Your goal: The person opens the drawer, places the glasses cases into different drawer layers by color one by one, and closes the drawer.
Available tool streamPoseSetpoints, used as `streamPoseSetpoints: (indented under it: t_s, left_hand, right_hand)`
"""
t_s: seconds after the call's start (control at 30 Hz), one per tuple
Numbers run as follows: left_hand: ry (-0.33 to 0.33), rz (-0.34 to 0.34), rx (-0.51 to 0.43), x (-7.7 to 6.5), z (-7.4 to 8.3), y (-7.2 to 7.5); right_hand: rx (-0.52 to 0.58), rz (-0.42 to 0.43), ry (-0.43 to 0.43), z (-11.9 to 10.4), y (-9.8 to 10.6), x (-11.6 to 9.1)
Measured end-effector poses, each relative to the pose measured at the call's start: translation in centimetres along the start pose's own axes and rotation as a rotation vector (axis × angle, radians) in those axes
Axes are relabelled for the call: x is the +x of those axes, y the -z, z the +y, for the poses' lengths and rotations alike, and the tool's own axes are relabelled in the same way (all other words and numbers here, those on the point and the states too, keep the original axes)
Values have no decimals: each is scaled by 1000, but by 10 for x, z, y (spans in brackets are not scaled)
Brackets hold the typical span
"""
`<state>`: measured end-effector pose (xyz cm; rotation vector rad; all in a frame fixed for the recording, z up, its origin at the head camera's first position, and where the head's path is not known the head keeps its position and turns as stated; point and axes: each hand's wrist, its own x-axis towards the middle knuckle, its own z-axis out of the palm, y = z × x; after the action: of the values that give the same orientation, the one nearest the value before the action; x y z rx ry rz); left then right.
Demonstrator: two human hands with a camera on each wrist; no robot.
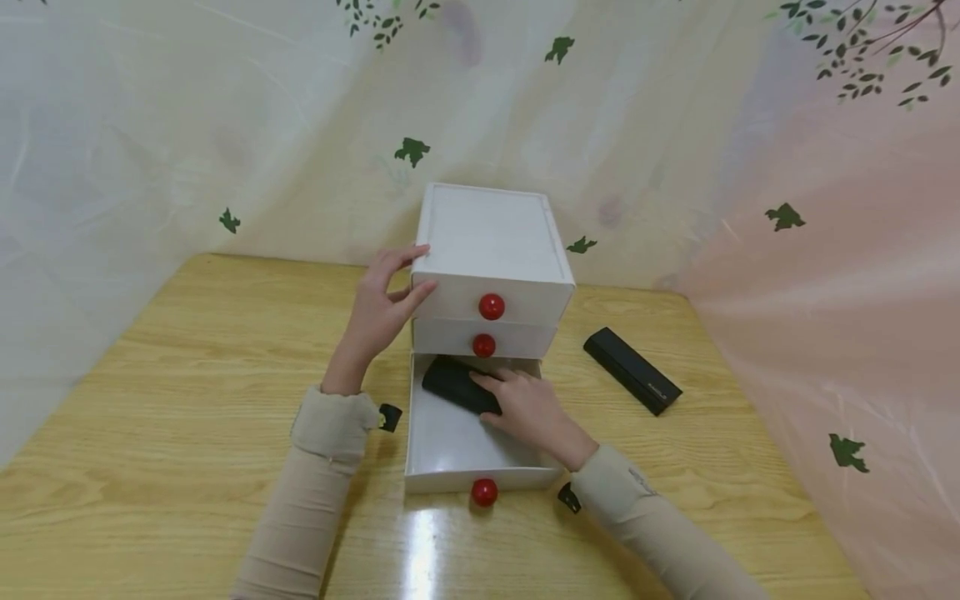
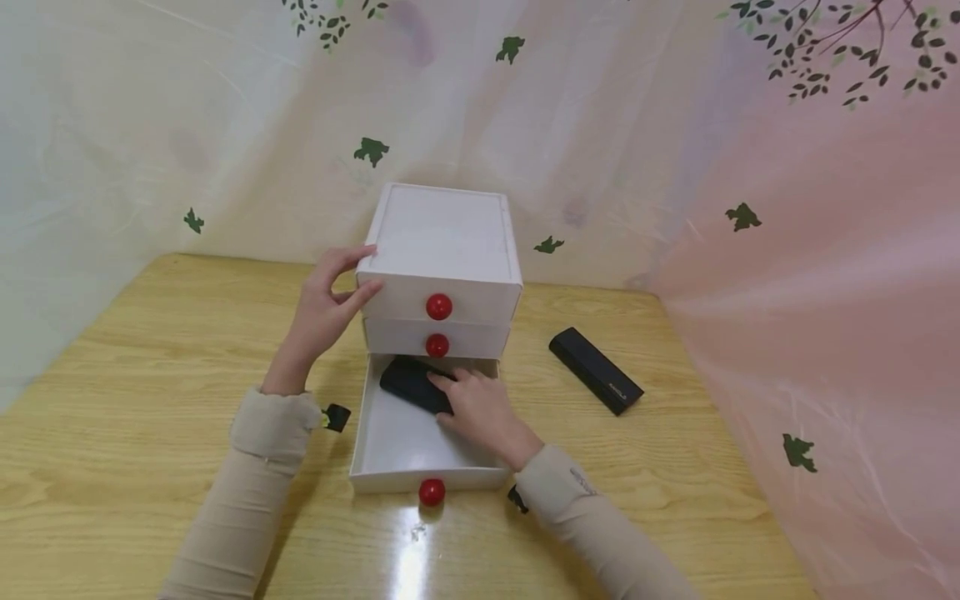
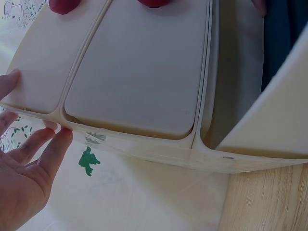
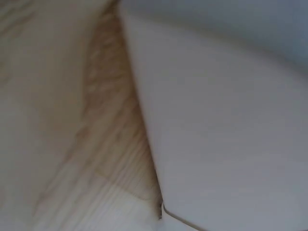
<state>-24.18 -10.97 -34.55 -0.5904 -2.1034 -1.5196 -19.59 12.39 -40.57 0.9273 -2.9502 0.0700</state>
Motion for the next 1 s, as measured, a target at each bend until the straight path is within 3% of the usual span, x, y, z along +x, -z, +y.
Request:
streamPoseSetpoints:
  t_s: [0.33, 1.0]
  left_hand:
    - [-1, 5, -12, 1, 2, 1]
    - [-6, -1, -6, 1, 1, 0]
  right_hand:
    - [-6, -14, -12, 2, -1, 3]
    - [-44, 46, -50, 7, -5, 7]
